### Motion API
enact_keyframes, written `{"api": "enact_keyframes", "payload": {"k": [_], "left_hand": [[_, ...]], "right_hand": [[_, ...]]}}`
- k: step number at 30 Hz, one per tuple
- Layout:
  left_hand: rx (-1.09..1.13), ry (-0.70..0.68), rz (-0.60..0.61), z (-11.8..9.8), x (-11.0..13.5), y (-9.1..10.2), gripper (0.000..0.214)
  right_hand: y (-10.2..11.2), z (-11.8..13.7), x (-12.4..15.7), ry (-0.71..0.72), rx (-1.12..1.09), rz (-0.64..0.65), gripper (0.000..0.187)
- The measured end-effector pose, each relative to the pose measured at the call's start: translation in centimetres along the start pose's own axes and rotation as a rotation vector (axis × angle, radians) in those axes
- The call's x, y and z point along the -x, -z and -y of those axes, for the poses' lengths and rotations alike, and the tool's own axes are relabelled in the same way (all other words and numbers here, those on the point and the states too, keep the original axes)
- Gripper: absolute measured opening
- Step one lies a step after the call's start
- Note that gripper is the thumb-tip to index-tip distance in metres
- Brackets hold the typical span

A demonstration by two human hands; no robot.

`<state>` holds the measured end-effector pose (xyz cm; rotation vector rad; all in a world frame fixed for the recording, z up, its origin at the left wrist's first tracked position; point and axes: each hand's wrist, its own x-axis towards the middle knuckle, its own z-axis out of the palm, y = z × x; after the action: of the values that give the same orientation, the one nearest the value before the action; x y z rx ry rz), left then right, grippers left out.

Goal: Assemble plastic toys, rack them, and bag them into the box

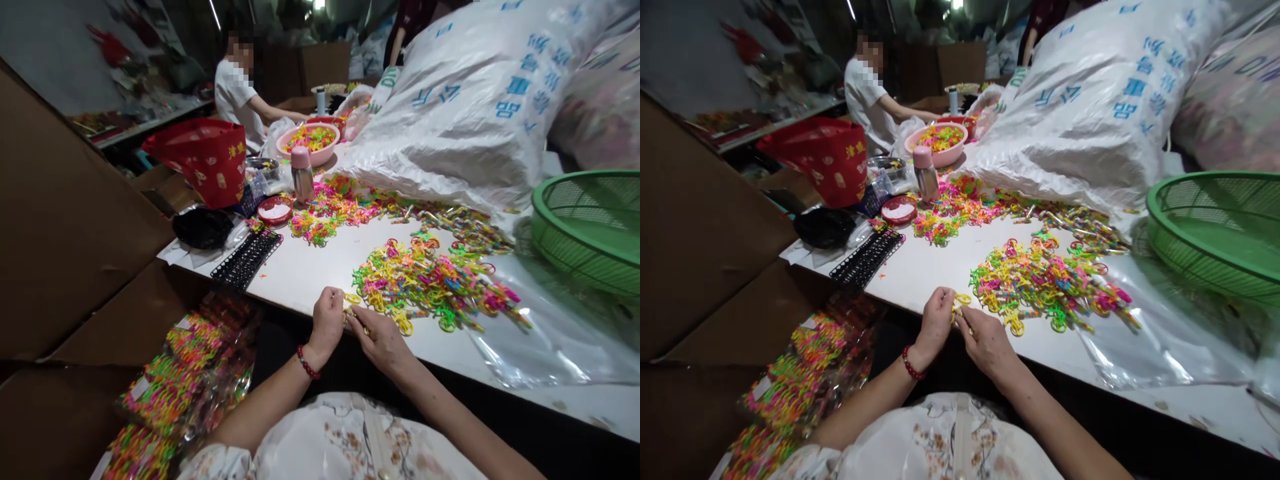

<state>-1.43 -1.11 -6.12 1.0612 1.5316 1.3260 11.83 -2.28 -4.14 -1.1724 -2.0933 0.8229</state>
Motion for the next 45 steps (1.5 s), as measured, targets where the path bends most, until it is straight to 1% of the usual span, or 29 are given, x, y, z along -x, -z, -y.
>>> {"api": "enact_keyframes", "payload": {"k": [2,3,4,6,7,8,9,10,11,12,13,15,16,18,20,21,23,25,27,29,31,33,36,38,40,43,45], "left_hand": [[0.039,0.006,0.053,0.2,-1.0,-0.4,0.029],[0.051,0.01,0.072,0.3,-1.8,-0.5,0.031],[0.045,0.01,0.075,0.2,-2.8,-0.6,0.033],[-0.031,-0.029,0.023,-0.2,-5.6,-0.4,0.03],[-0.1,-0.084,-0.034,-0.5,-7.2,-0.3,0.024],[-0.182,-0.163,-0.108,-0.7,-8.9,-0.1,0.016],[-0.267,-0.248,-0.16,-1.0,-10.6,0.1,0.013],[-0.343,-0.33,-0.204,-1.2,-12.3,0.3,0.017],[-0.4,-0.391,-0.221,-1.4,-13.8,0.4,0.025],[-0.428,-0.421,-0.215,-1.5,-15.2,0.5,0.031],[-0.423,-0.424,-0.197,-1.6,-16.4,0.6,0.032],[-0.351,-0.386,-0.157,-1.6,-18.3,0.7,0.022],[-0.304,-0.363,-0.15,-1.6,-19.0,0.9,0.014],[-0.221,-0.332,-0.169,-1.7,-20.0,1.3,0.007],[-0.141,-0.301,-0.208,-1.9,-20.6,2.0,0.004],[-0.089,-0.277,-0.227,-2.0,-20.8,2.5,0.007],[0.027,-0.211,-0.242,-2.4,-20.9,3.5,0.017],[0.145,-0.128,-0.229,-2.9,-20.8,4.7,0.026],[0.251,-0.051,-0.211,-3.4,-20.2,5.8,0.032],[0.34,0.008,-0.204,-3.8,-19.4,6.8,0.033],[0.41,0.049,-0.193,-4.0,-18.4,7.4,0.03],[0.456,0.076,-0.17,-4.1,-17.2,7.5,0.03],[0.49,0.087,-0.119,-4.1,-15.1,7.2,0.033],[0.499,0.111,-0.087,-3.9,-13.5,6.7,0.035],[0.514,0.188,-0.068,-3.5,-11.8,5.9,0.035],[0.579,0.365,-0.023,-2.6,-8.9,4.5,0.033],[0.629,0.412,0.043,-2.0,-6.8,3.5,0.03]], "right_hand": [[1.1,-0.7,-0.5,-0.004,0.035,-0.008,0.028],[2.0,-1.2,-0.9,-0.01,0.055,-0.043,0.027],[3.2,-1.6,-1.3,-0.014,0.082,-0.102,0.027],[6.0,-2.6,-2.2,-0.014,0.188,-0.261,0.028],[7.4,-3.1,-2.6,-0.02,0.273,-0.34,0.03],[8.7,-3.5,-2.9,-0.035,0.367,-0.406,0.033],[9.7,-3.9,-3.1,-0.056,0.454,-0.457,0.036],[10.3,-4.3,-3.2,-0.078,0.519,-0.496,0.039],[10.6,-4.6,-3.3,-0.093,0.551,-0.522,0.041],[10.5,-4.8,-3.2,-0.093,0.549,-0.534,0.041],[10.1,-5.0,-3.0,-0.077,0.519,-0.531,0.041],[8.5,-4.9,-2.4,-0.028,0.406,-0.492,0.039],[7.5,-4.8,-2.0,-0.011,0.338,-0.453,0.037],[5.8,-4.3,-1.1,-0.001,0.2,-0.359,0.035],[4.5,-3.7,-0.3,-0.031,0.084,-0.28,0.034],[4.1,-3.4,0.0,-0.068,0.038,-0.244,0.033],[3.6,-2.8,0.3,-0.163,-0.039,-0.191,0.031],[3.4,-2.4,0.3,-0.236,-0.092,-0.165,0.028],[3.2,-2.0,0.0,-0.261,-0.114,-0.151,0.026],[2.8,-1.6,-0.3,-0.272,-0.133,-0.112,0.027],[2.4,-1.1,-0.5,-0.285,-0.177,-0.054,0.03],[1.9,-0.8,-0.5,-0.299,-0.208,-0.04,0.034],[1.6,-0.6,-0.4,-0.306,-0.189,-0.086,0.034],[1.6,-0.8,-0.4,-0.289,-0.219,-0.093,0.033],[1.8,-1.0,-0.5,-0.271,-0.301,-0.074,0.037],[1.9,-1.0,-0.7,-0.273,-0.36,-0.069,0.045],[1.9,-0.7,-0.8,-0.263,-0.343,-0.073,0.042]]}}
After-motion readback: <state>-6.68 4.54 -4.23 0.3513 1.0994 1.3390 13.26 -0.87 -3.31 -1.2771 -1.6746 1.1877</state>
